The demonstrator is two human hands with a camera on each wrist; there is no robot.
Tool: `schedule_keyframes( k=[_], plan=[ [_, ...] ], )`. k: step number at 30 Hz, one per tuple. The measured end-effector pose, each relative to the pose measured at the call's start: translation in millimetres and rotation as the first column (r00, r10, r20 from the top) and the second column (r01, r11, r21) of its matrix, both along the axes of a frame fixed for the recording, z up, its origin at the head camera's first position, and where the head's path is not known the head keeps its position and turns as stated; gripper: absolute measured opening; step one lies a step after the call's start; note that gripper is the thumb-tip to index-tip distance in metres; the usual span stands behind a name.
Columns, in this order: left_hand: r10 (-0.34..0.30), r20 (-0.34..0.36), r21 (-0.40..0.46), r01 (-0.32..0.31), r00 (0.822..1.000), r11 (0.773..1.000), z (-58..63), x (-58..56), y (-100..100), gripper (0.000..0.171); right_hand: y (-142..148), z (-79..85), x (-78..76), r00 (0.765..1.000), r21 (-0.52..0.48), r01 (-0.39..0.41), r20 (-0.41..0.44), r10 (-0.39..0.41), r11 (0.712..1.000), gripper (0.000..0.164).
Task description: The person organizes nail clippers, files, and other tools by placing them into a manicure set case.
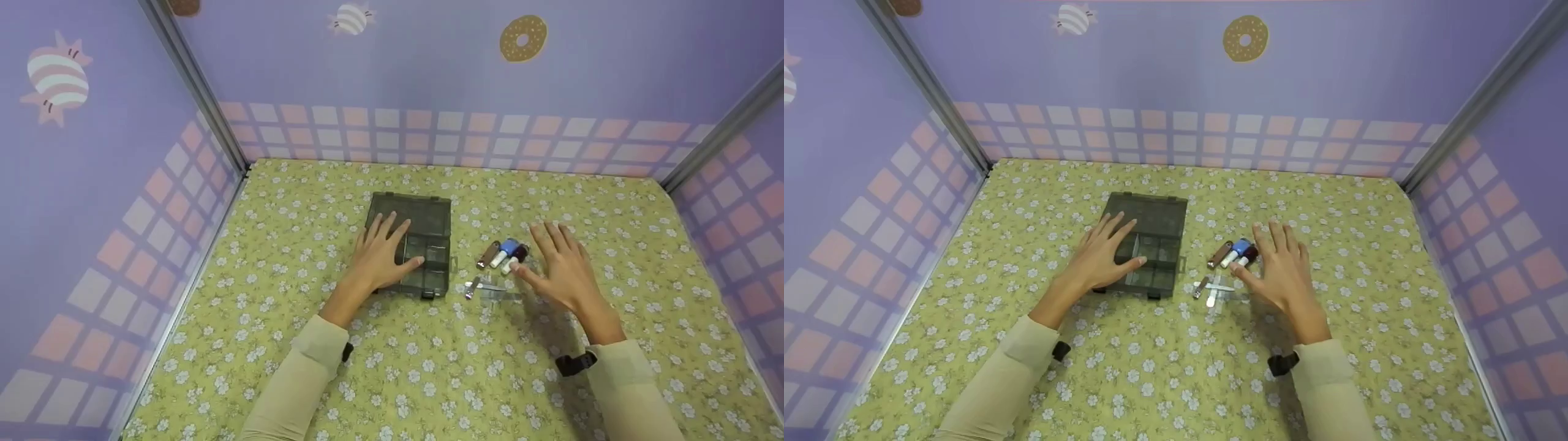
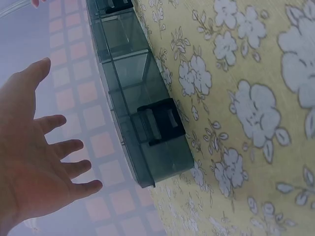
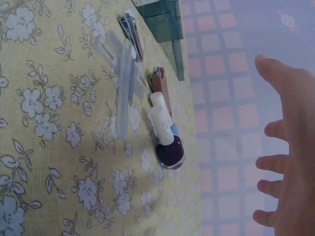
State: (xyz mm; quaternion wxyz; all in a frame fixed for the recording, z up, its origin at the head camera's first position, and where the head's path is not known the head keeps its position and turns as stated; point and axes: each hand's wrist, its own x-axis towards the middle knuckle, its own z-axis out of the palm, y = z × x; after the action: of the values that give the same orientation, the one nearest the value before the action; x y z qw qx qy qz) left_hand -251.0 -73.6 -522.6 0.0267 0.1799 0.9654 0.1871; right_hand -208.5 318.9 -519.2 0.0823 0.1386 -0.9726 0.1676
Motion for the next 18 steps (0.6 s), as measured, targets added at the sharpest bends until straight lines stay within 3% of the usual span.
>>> schedule_keyframes(
  k=[11, 18],
  plan=[
    [0.039, 0.016, 0.080, -0.040, 0.999, 0.996, -6.4, 2.7, -25, 0.087, -16, -17.0, 1.1, 0.996, -0.124, -0.085, 0.015, 0.087, 0.989, 0.088],
    [0.051, 0.114, 0.210, -0.074, 0.992, 0.975, -15.9, 3.3, -48, 0.086, -30, -26.2, 4.1, 0.988, -0.212, -0.116, 0.077, 0.135, 0.970, 0.088]
  ],
)
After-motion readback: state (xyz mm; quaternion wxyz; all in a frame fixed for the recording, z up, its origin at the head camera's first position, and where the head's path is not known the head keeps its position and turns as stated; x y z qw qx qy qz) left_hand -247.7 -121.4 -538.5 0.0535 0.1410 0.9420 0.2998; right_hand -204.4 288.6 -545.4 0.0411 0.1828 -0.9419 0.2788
